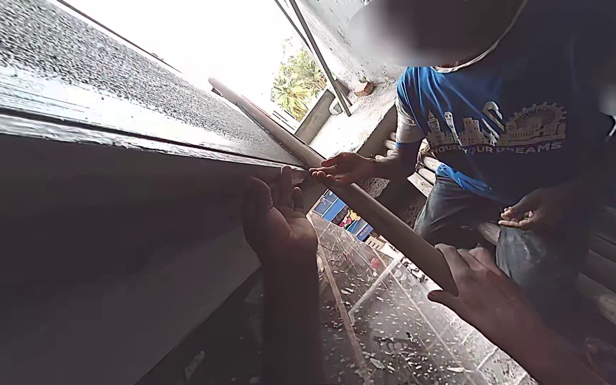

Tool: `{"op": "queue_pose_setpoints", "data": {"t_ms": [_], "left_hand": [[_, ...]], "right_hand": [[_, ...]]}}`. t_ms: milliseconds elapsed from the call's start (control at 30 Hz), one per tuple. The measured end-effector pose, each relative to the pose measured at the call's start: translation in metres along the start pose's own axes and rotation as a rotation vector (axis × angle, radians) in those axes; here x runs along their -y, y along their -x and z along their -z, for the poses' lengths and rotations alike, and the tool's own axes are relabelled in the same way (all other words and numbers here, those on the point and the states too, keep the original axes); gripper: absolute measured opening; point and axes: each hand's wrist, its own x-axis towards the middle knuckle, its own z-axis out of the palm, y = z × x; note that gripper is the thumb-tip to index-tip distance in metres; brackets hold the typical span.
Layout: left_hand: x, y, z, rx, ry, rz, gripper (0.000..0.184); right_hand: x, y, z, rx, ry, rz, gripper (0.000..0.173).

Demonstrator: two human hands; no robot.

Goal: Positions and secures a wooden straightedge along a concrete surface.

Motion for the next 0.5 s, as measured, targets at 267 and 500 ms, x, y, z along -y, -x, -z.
{"op": "queue_pose_setpoints", "data": {"t_ms": [267,500], "left_hand": [[-0.002,0.001,-0.001,-0.020,-0.014,-0.005,0.023],[-0.002,0.002,-0.004,-0.041,-0.033,0.001,0.024]], "right_hand": [[0.135,-0.128,-0.002,-0.646,-0.483,0.641,0.038],[0.187,-0.188,-0.019,-0.698,-0.281,0.733,0.048]]}}
